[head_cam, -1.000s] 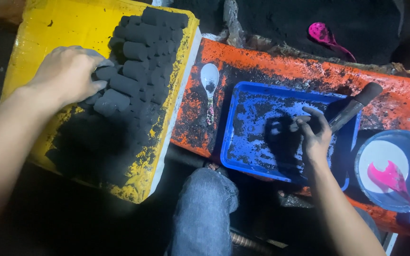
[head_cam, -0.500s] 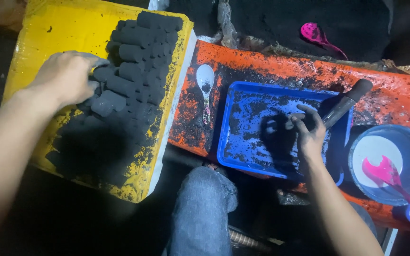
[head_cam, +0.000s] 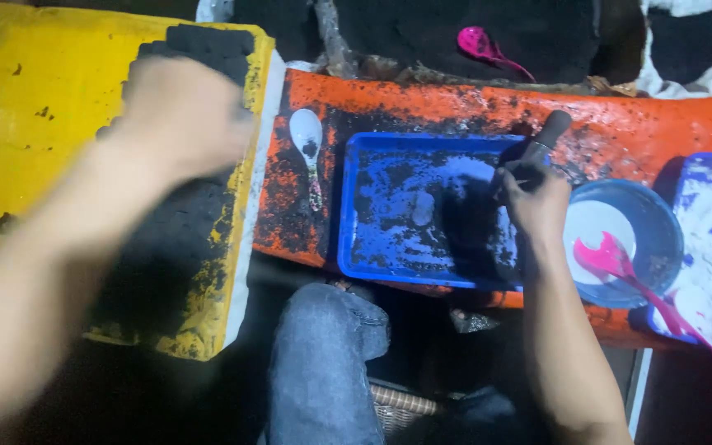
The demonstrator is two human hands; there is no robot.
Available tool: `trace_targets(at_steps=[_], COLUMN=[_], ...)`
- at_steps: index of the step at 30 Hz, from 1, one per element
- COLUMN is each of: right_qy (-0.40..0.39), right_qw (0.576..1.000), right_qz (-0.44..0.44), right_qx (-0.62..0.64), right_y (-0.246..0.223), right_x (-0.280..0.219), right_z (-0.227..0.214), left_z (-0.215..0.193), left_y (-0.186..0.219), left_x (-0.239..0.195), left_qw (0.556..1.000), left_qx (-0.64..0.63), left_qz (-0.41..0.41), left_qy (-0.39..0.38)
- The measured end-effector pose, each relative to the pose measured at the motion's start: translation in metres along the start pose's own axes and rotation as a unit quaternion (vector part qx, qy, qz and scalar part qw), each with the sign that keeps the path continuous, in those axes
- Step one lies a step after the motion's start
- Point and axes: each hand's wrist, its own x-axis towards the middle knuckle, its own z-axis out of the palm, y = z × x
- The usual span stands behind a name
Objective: The person packs a dark granular material into a cylindrical metal mold placed on a blue tray, then uses a wooden pestle to compress the contents. They remove the formed cylindrical briquette and place it on a yellow tray, repeating the process.
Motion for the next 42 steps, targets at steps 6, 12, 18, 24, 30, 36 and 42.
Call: trace_targets(at_steps=[6,12,18,24,30,36,42], right_qy=[0.073,0.076,0.108,0.080,0.112,0.104,0.061], right_qw=[0.991,0.991,0.989,0.982,0.982,0.982,0.995], right_qz=[-0.016,0.027,0.036,0.100,0.076,0.070,0.040], right_qx=[-0.107,-0.111,-0.097,-0.136,-0.130,-0.139,-0.072], right_y=[0.016,0.048,0.055,0.060,0.073,0.051,0.018], right_x=[0.000,0.019,0.034,0.045,0.052,0.045,0.028], right_z=[-0.017,-0.022,-0.003,0.004,0.016,0.023,0.016], left_z=[0.037,0.019,-0.025,0.006,-0.005,0.004,0.020], left_y=[0.169,0.306,0.376,0.393,0.372,0.375,0.361], left_x=[0.075,0.139,0.171,0.213,0.183,0.186,0.180], left_qw=[0.952,0.816,0.838,0.856,0.862,0.846,0.810], left_qx=[-0.252,-0.553,-0.534,-0.503,-0.503,-0.530,-0.579], left_qz=[0.124,0.096,0.035,0.030,0.019,0.021,-0.015], left_qy=[0.118,0.139,0.104,0.111,0.055,0.058,0.090])
